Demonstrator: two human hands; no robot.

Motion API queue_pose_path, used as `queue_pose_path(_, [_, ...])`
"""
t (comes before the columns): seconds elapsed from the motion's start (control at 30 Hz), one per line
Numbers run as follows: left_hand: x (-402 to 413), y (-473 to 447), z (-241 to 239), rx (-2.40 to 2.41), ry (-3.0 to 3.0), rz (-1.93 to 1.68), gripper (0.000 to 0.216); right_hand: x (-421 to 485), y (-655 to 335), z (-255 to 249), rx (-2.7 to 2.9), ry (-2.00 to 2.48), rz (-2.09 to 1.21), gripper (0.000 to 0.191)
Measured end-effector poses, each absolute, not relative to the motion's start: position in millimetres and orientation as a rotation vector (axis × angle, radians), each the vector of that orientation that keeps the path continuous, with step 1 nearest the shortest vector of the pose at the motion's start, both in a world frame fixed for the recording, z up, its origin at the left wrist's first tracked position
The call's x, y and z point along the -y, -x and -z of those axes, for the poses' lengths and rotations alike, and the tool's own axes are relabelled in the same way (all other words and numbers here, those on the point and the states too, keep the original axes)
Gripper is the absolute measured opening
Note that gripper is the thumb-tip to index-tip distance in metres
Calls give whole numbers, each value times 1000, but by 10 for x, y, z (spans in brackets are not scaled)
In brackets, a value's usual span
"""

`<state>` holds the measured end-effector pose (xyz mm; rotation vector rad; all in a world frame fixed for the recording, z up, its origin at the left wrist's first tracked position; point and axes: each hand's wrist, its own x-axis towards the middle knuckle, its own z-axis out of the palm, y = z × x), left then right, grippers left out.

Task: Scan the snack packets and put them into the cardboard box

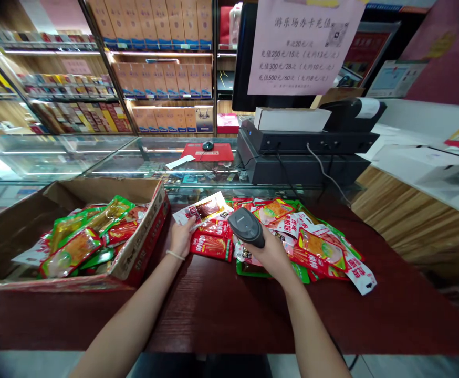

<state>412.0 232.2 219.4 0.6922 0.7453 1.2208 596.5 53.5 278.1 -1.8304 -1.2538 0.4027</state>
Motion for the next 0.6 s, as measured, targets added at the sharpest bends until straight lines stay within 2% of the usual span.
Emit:
queue_pose_path(0.23, [-2257, -4160, -2293, -834, -905, -1311, 33, -518, -5997, -2814, 1223, 1871, -343, 51])
queue_pose_path(0.43, [-1853, -3941, -3120, -837, -1462, -1476, 27, -521, -6082, -2777, 1086, 1975, -186, 51])
queue_pose_path(0.6, [-1655, -3191, -3707, -868, -2044, -1688, 29, -581, -6009, -2814, 1094, 1902, -189, 53])
